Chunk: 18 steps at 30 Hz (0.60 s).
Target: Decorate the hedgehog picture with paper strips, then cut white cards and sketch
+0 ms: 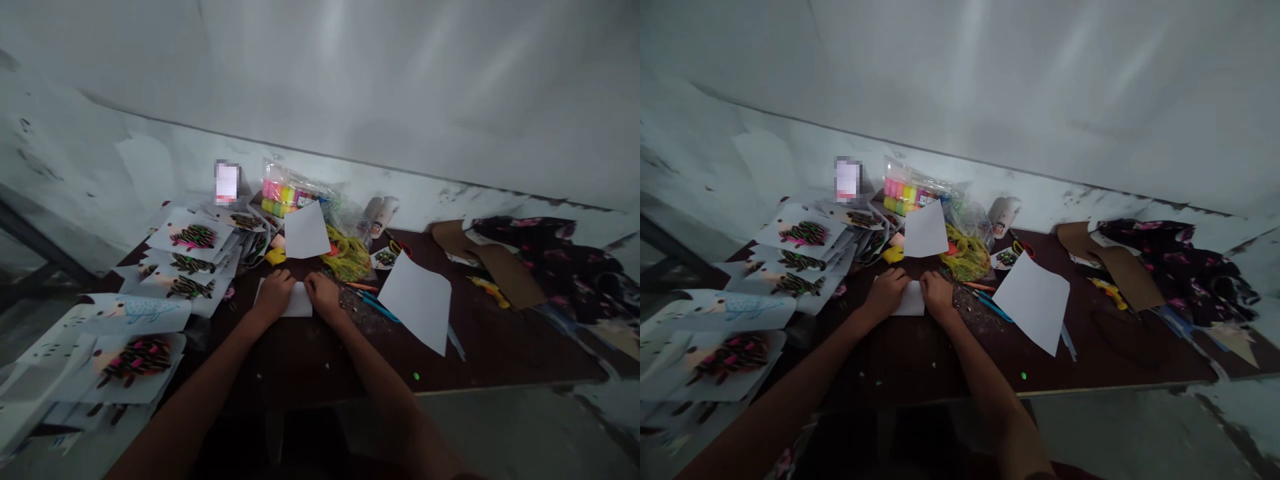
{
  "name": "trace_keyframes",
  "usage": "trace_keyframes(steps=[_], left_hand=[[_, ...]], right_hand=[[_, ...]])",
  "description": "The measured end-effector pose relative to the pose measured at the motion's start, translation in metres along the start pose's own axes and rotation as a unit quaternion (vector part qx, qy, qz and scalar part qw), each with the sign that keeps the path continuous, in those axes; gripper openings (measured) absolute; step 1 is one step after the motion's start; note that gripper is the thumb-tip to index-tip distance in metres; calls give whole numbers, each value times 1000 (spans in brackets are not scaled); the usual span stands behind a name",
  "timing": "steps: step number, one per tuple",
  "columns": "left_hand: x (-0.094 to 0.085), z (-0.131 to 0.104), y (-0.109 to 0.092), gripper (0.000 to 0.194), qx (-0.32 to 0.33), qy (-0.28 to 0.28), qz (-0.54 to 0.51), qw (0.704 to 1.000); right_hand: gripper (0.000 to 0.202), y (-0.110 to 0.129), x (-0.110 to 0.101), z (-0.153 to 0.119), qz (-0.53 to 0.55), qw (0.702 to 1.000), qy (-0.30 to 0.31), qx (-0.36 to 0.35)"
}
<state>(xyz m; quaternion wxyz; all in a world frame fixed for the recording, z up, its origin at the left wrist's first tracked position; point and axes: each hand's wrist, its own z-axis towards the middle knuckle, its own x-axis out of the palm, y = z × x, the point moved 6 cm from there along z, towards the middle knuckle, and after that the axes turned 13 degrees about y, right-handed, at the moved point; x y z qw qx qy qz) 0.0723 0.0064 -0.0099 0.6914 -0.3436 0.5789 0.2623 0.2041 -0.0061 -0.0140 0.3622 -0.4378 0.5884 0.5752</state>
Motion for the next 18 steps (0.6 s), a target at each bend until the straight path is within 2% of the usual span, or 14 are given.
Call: trace_keyframes(steps=[11,18], left_hand=[[6,-11,0,26,-10,-1,-52,999],[1,-15,-3,34,1,20,-63,998]], right_hand=[[15,-1,-3,3,14,1000,-1,-14],[16,0,-5,2,18,1000,8,2]])
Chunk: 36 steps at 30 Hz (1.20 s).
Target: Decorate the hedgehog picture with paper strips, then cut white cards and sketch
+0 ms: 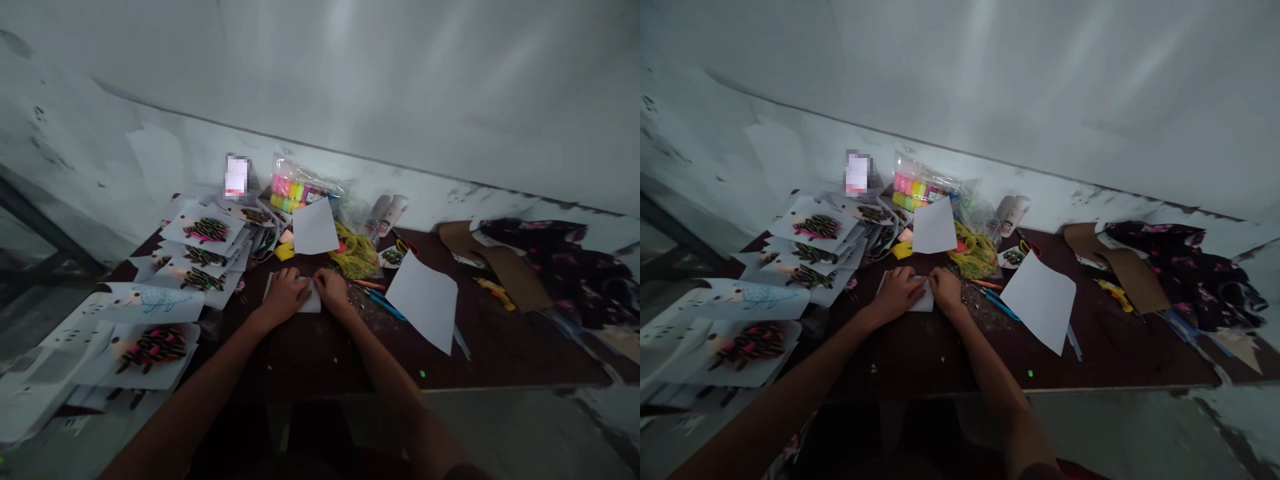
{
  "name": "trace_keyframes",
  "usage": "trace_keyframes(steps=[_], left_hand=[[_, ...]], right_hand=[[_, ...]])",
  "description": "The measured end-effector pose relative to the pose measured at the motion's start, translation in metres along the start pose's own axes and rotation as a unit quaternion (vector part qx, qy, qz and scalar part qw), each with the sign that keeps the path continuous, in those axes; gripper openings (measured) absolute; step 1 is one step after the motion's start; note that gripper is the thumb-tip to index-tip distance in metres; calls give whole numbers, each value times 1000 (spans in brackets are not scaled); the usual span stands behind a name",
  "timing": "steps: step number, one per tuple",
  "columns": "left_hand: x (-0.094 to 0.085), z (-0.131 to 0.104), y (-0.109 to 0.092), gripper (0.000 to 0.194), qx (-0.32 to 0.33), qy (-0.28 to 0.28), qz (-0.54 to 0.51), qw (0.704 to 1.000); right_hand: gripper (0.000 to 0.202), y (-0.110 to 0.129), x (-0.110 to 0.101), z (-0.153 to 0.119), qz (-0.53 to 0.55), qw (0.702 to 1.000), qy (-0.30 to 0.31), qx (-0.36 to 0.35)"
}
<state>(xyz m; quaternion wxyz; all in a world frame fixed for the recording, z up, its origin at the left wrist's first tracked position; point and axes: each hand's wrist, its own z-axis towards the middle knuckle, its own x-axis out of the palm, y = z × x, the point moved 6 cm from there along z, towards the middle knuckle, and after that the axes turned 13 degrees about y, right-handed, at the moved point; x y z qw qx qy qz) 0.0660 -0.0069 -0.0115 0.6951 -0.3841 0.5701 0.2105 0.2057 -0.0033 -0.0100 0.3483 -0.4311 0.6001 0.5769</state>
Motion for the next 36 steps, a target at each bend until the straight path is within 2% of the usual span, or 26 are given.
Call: trace_keyframes(steps=[8,11,13,15,17,19,22,26,29,33,36], left_hand=[[-2,-4,-2,47,-4,34,-3,999],[-3,-5,-2,47,-3,29,-7,1000],[-2,-5,-2,48,0,22,-11,1000],[1,-4,1,43,5,15,-18,1000],[6,-1,7,33,7,10,-33,999],[12,3,17,31,2,4,-58,998],[18,10,35,43,-25,-26,-123,992],[20,14,45,52,-22,-70,-178,981],[21,13,41,48,-29,-66,-152,986],[20,8,31,47,-55,-17,-61,996],[18,2,28,50,-37,-1,-11,999]], right_hand=[[21,1,0,-2,-8,1000,8,17],[28,-2,-4,-5,1,1000,-22,22],[33,0,-6,-11,13,998,-61,-1],[36,10,-1,-21,27,995,-79,-58],[40,25,11,-32,33,990,-64,-121],[53,39,26,-41,10,987,-37,-158],[64,47,42,-48,-38,989,28,-137],[67,48,44,-48,-89,987,78,-104],[68,49,41,-48,-107,984,96,-109],[70,47,38,-48,-107,983,105,-104],[70,44,36,-49,-101,985,99,-102]])
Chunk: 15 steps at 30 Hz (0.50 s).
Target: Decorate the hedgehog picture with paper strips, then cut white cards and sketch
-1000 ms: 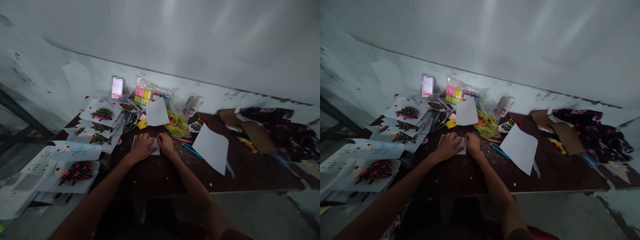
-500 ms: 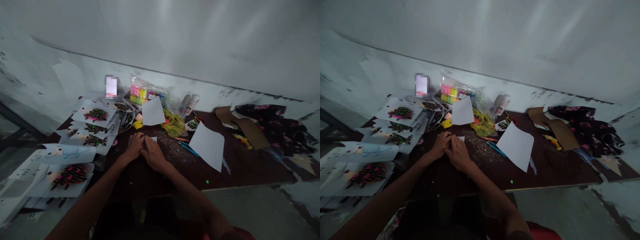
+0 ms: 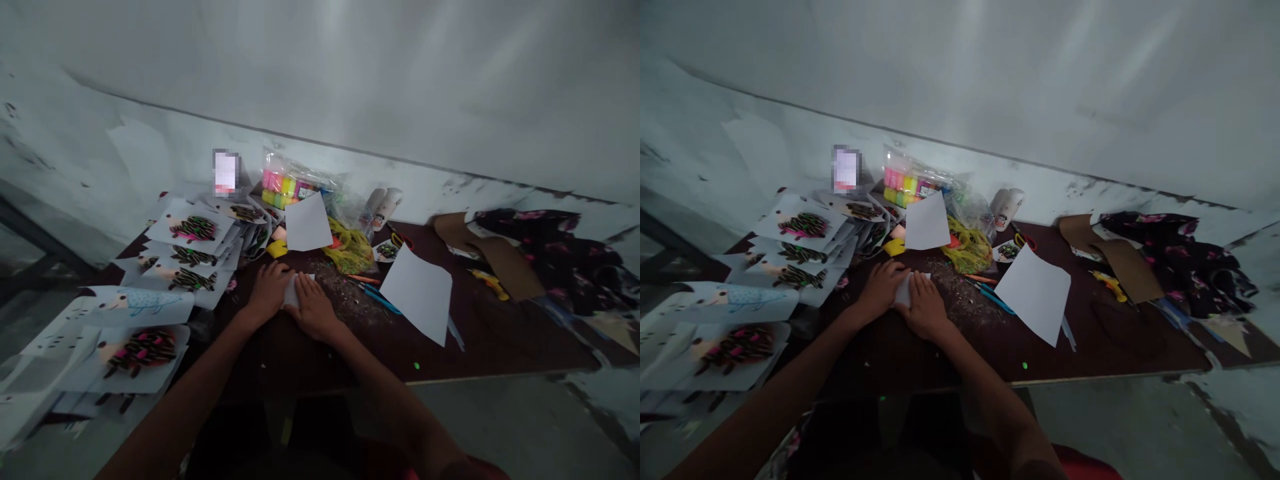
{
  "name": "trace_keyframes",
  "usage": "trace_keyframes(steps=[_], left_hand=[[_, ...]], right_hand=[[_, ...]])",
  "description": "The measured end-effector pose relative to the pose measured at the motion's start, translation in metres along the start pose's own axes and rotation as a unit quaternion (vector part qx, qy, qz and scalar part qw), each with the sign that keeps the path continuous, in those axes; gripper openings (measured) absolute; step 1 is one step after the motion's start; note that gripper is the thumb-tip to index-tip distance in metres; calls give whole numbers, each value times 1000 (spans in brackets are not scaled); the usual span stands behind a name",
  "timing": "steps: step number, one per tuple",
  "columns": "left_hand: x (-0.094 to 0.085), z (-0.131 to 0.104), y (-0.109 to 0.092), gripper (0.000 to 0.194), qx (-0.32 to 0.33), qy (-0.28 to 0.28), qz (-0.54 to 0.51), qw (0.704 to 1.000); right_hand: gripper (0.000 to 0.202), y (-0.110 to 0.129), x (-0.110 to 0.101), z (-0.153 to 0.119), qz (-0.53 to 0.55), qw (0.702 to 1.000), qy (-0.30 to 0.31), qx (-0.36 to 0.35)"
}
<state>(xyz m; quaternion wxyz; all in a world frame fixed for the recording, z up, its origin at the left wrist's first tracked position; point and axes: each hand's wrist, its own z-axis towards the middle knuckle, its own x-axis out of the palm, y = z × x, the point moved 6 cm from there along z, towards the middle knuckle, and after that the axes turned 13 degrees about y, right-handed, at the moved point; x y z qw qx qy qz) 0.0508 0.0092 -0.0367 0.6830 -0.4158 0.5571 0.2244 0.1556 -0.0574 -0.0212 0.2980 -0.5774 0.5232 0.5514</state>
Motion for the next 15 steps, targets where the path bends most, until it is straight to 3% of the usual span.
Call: trace_keyframes(steps=[6,15], left_hand=[[3,-9,6,49,61,37,-4,997],[1,-14,-2,55,30,56,23,998]], right_hand=[[73,-10,0,-7,11,999,-3,45],[72,-27,0,-16,17,999,-23,41]])
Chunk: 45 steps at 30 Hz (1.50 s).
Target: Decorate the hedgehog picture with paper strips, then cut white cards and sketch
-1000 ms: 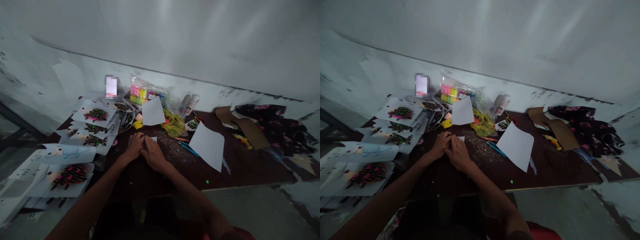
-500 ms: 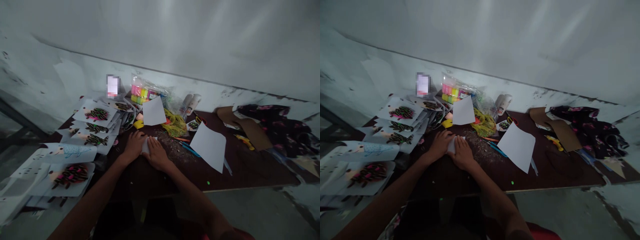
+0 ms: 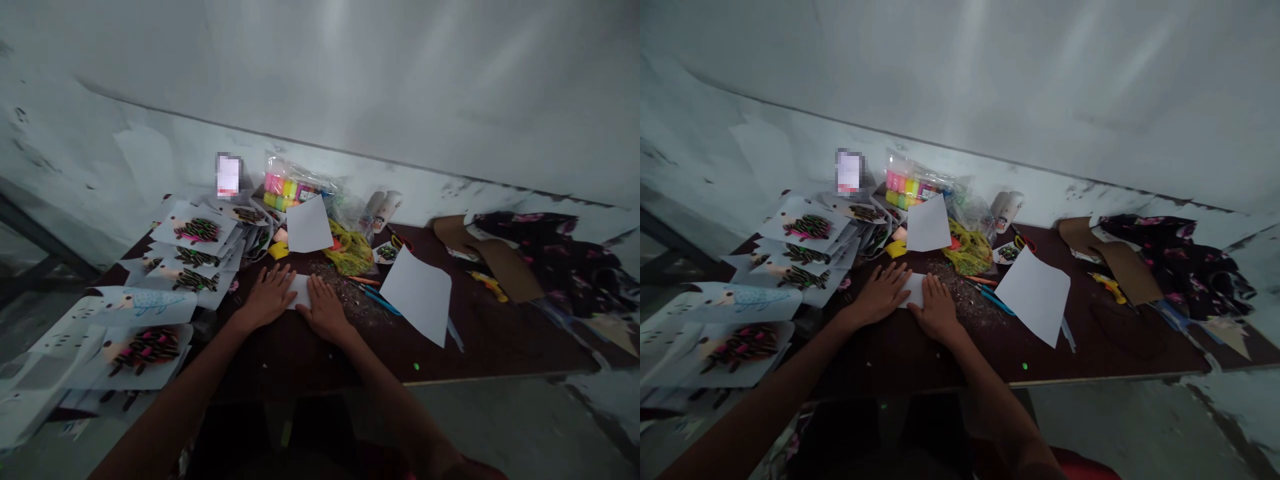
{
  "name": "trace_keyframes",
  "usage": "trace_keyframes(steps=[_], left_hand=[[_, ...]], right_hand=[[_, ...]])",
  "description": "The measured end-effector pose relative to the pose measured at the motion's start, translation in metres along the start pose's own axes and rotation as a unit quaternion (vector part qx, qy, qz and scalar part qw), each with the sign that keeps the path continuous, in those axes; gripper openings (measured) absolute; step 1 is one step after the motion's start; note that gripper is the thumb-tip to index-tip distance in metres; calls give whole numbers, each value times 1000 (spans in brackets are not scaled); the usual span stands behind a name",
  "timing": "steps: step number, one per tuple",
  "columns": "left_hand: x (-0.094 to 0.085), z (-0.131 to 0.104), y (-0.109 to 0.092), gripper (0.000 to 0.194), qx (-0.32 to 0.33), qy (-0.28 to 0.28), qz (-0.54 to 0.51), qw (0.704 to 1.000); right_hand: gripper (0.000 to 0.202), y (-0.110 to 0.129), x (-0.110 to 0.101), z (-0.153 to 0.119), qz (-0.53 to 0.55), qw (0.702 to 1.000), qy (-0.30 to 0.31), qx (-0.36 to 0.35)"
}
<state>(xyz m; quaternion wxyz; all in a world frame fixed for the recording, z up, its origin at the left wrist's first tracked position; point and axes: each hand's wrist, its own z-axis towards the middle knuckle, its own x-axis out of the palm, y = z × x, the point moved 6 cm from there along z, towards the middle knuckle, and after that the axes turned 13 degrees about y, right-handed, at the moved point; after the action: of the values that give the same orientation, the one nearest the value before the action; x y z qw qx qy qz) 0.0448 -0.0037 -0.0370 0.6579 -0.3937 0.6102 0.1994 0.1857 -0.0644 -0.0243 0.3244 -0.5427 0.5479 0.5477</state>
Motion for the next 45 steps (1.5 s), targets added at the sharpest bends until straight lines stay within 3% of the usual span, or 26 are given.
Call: trace_keyframes(steps=[5,9,11,13,16,19,22,28,33,36,40,45], left_hand=[[0,1,0,55,-6,1,-1,1000],[4,0,0,54,10,-2,16,1000],[6,-1,2,54,22,2,25,999],[6,0,7,54,26,-4,3,1000],[-6,3,22,51,9,-82,-129,988],[-22,0,40,44,-35,-206,-256,944],[-26,-4,49,38,-92,-250,-285,921],[-26,-5,49,35,-125,-208,-252,937],[-24,1,47,49,-123,-129,-291,940],[-27,3,46,55,-109,-121,-301,940],[-32,5,50,50,-111,-133,-284,943],[-31,8,40,25,-105,-31,-145,983]], right_hand=[[77,-12,-10,-8,-1,998,-32,48],[74,25,-10,4,16,995,-72,-73],[76,42,-4,15,35,990,-58,-123],[74,47,3,24,51,990,-37,-128],[63,36,1,31,55,993,-48,-90],[54,19,-11,35,25,996,-76,-36],[55,12,-20,41,-14,999,-50,7],[46,12,-30,40,-43,998,-32,20],[16,-9,-32,44,32,998,-40,30],[14,-19,-32,48,68,995,-69,11],[16,-25,-34,48,109,990,-89,3],[15,-9,-36,44,44,999,-30,-9]])
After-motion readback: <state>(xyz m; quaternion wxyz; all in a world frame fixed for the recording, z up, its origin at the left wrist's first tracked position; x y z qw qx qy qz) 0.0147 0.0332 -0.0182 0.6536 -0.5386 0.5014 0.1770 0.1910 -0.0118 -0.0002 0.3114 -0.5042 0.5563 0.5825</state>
